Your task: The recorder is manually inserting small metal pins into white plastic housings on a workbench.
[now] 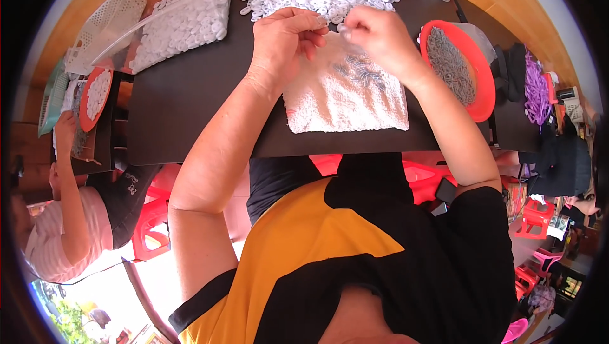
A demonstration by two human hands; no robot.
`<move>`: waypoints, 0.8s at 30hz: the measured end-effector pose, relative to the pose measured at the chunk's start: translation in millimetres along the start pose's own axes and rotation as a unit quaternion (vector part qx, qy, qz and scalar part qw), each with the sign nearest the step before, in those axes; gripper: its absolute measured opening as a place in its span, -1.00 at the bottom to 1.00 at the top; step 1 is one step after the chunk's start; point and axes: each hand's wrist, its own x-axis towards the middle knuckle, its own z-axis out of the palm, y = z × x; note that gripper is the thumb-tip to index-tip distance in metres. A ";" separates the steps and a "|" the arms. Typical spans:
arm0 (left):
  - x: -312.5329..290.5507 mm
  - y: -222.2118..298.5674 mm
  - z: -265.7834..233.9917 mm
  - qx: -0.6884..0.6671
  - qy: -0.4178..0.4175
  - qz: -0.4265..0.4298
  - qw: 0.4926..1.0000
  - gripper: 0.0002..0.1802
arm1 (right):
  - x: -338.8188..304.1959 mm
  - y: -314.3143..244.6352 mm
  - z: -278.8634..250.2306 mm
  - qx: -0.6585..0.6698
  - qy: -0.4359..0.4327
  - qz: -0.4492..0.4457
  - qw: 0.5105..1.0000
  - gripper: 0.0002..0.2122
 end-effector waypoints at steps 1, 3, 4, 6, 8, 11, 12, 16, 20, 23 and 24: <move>-1.3 0.1 0.7 -0.010 -0.010 -0.001 1.000 -0.89 | 3.4 0.0 -3.4 0.202 0.005 0.080 0.976 -0.92; -2.2 -0.6 2.3 -0.011 -0.009 0.002 1.000 -0.88 | 6.4 -3.0 -11.6 0.319 0.013 0.095 0.943 -0.91; -2.4 -0.5 2.6 -0.013 -0.007 0.006 1.000 -0.87 | 7.0 -9.4 -15.8 0.364 0.013 0.121 0.924 -0.90; -4.5 -1.2 3.9 -0.008 -0.004 0.011 1.000 -0.87 | 5.0 -18.1 -15.3 0.408 0.014 0.147 0.901 -0.90; -5.2 -2.4 5.7 -0.003 0.000 0.016 1.000 -0.86 | 3.6 -23.4 -11.4 0.454 0.047 0.171 0.873 -0.90; -6.1 -3.1 9.3 0.001 0.011 0.024 1.000 -0.86 | 2.8 -20.8 -7.8 0.477 0.053 0.172 0.860 -0.89; -6.5 -2.9 10.8 -0.007 0.014 0.032 0.999 -0.89 | 3.1 -20.2 -7.2 0.479 0.053 0.172 0.859 -0.89; -6.6 -5.3 10.2 -0.014 0.021 0.046 0.999 -0.92 | 4.0 -20.8 -5.3 0.476 0.048 0.167 0.862 -0.89; -7.4 -5.7 11.8 -0.014 0.025 0.044 0.999 -0.92 | 3.2 -21.0 -3.7 0.461 0.055 0.161 0.871 -0.90; -9.3 -5.8 14.1 0.001 0.009 0.052 0.999 -0.92 | 2.4 -19.8 2.2 0.484 0.029 0.155 0.860 -0.86; -10.5 -5.2 14.9 0.004 0.005 0.054 0.999 -0.91 | 1.5 -18.7 1.2 0.485 0.031 0.156 0.860 -0.86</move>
